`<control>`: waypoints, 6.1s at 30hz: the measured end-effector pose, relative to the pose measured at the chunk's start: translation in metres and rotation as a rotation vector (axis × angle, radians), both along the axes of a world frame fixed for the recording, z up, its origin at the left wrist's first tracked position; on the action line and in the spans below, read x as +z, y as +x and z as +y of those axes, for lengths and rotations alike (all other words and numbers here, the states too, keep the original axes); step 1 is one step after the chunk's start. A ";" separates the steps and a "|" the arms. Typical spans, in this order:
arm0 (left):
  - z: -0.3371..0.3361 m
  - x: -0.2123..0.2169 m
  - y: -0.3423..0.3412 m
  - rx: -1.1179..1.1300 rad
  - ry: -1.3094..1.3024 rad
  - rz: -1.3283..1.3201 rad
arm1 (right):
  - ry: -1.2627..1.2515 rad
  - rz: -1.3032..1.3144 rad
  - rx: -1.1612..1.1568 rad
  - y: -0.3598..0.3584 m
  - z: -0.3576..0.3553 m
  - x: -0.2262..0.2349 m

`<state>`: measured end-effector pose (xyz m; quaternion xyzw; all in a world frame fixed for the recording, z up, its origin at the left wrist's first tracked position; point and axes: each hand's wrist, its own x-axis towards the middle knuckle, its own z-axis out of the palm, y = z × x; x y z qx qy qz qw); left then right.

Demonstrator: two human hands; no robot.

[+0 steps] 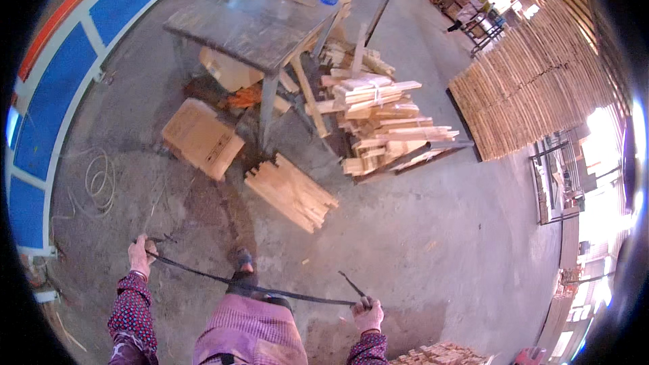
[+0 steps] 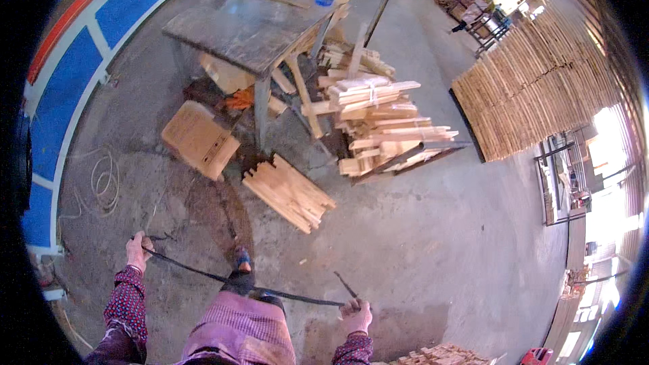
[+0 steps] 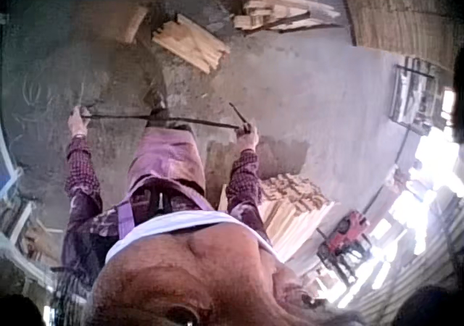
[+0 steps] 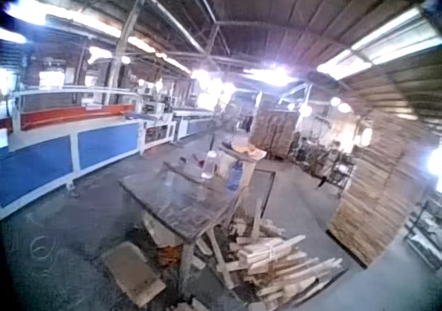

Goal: The person gathers wooden planks and secures them into bundles using a black strap. They walk through a workshop, pick up a stack of planks, wrap the strap around them, and tighten it. The person then places the finished bundle on a table and repeats the process with another stack of planks.

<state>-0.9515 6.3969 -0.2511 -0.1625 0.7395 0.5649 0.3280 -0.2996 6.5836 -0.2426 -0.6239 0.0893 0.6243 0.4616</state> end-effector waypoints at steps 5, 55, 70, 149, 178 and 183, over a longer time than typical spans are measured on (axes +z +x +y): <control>0.087 0.000 -0.011 -0.171 -0.153 0.031 | 0.020 -0.026 -0.005 0.025 0.038 -0.008; 0.105 -0.117 0.124 0.266 0.163 -0.722 | 0.277 -0.089 0.576 -0.188 0.300 -0.065; 0.300 -0.454 0.286 0.612 0.563 -0.812 | -0.113 -0.679 0.264 0.088 0.180 -0.262; 0.410 -0.543 0.296 -0.362 0.691 0.264 | 0.394 -1.132 1.329 -0.147 0.362 -0.525; 0.269 -0.582 0.100 -1.402 -0.439 0.814 | 0.191 -0.729 1.359 -0.156 0.142 -0.563; 0.254 -0.574 0.070 -1.026 -0.775 0.836 | -0.304 -0.740 1.422 -0.110 0.144 -0.525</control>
